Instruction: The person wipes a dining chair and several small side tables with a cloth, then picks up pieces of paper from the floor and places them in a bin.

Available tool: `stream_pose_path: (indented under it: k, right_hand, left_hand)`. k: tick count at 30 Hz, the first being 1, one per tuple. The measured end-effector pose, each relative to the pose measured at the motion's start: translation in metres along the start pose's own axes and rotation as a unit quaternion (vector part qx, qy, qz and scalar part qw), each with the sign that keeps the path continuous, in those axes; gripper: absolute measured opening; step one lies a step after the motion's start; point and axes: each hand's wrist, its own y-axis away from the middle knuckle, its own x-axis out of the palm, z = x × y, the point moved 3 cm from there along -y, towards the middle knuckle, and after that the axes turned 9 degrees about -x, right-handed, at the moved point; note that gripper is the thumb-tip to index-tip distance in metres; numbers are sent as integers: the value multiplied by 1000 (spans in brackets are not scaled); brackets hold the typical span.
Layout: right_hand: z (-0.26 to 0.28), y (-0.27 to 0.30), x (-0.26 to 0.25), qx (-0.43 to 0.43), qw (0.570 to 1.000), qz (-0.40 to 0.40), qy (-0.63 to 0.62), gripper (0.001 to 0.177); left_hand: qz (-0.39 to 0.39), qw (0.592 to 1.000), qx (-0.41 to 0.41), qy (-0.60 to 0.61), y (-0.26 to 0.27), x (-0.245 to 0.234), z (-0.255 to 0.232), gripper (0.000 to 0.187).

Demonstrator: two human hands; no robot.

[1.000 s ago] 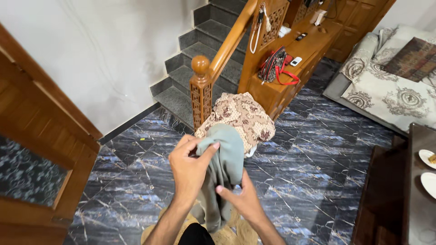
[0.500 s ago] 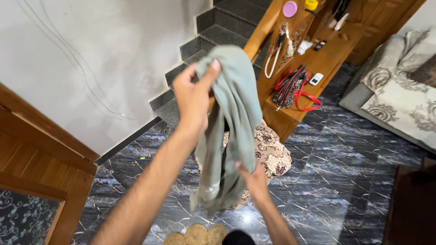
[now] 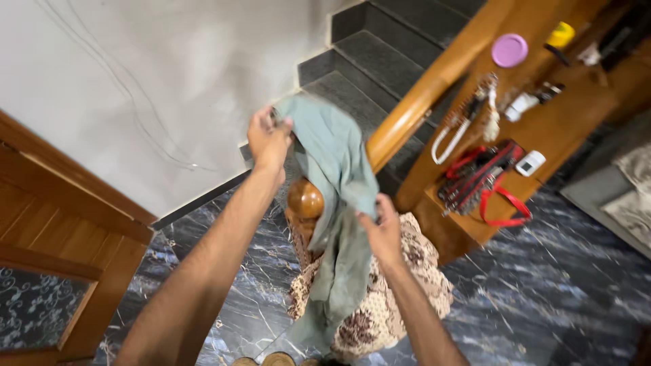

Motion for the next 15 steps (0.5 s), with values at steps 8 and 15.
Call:
stream_pose_path:
  k: [8,15]
  right_hand:
    - [-36,-13,24,14,978,149,144,47]
    - [-46,16,32,31,989,68,124,15]
  left_hand:
    - [2,987,34,-159,68,-46,40,41]
    - [-80,992,-28,-95,173,-99,35,50]
